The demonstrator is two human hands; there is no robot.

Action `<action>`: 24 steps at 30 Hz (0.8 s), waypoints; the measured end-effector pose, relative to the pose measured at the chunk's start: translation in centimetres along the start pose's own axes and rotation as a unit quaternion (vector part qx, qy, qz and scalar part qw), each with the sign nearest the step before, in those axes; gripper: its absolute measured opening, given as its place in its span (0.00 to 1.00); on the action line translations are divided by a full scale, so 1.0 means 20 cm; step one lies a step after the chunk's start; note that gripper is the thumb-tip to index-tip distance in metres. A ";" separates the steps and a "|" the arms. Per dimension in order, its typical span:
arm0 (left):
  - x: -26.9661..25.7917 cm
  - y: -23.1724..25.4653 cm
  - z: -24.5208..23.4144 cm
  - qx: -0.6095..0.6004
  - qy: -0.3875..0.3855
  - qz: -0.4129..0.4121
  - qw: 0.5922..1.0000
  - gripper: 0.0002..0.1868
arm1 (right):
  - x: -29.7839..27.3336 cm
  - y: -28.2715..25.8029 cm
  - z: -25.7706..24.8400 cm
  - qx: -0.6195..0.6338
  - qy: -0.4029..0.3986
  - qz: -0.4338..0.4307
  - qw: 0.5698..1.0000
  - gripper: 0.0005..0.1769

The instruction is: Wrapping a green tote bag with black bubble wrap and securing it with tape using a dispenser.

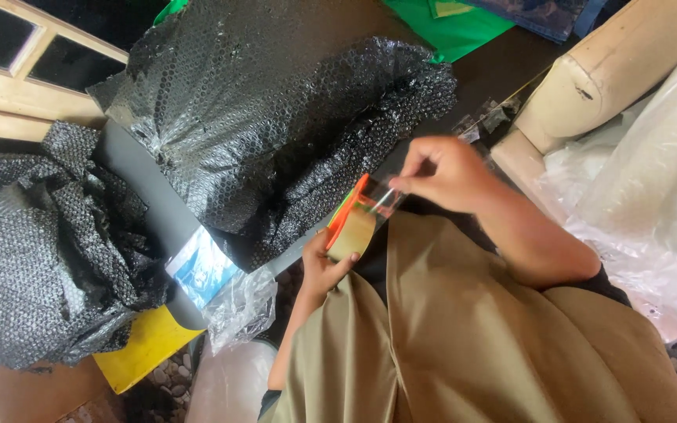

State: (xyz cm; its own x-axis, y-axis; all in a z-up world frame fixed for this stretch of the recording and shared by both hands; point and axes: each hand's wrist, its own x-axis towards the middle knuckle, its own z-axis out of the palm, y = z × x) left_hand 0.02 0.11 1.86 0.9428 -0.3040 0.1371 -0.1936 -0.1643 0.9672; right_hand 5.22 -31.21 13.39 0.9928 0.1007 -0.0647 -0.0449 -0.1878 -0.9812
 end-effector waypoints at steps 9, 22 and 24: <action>-0.02 0.01 0.02 -0.113 0.001 0.008 0.994 0.22 | 0.16 0.49 -0.09 0.208 -0.015 0.077 0.975 0.12; -0.03 -0.06 0.07 -0.063 0.027 0.081 0.994 0.19 | 0.12 1.07 0.35 0.438 -0.159 0.304 0.831 0.11; -0.06 -0.14 0.07 -0.040 0.031 0.090 0.995 0.19 | 0.09 1.20 0.39 0.448 -0.170 0.355 0.803 0.07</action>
State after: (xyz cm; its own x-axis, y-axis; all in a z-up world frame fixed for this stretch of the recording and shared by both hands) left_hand -0.92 -0.44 -1.24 0.9101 -0.2622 0.3209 -0.3418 -0.0370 0.9391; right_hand 5.04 -27.94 -11.60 0.6012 0.5689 -0.5612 -0.7988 0.4472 -0.4025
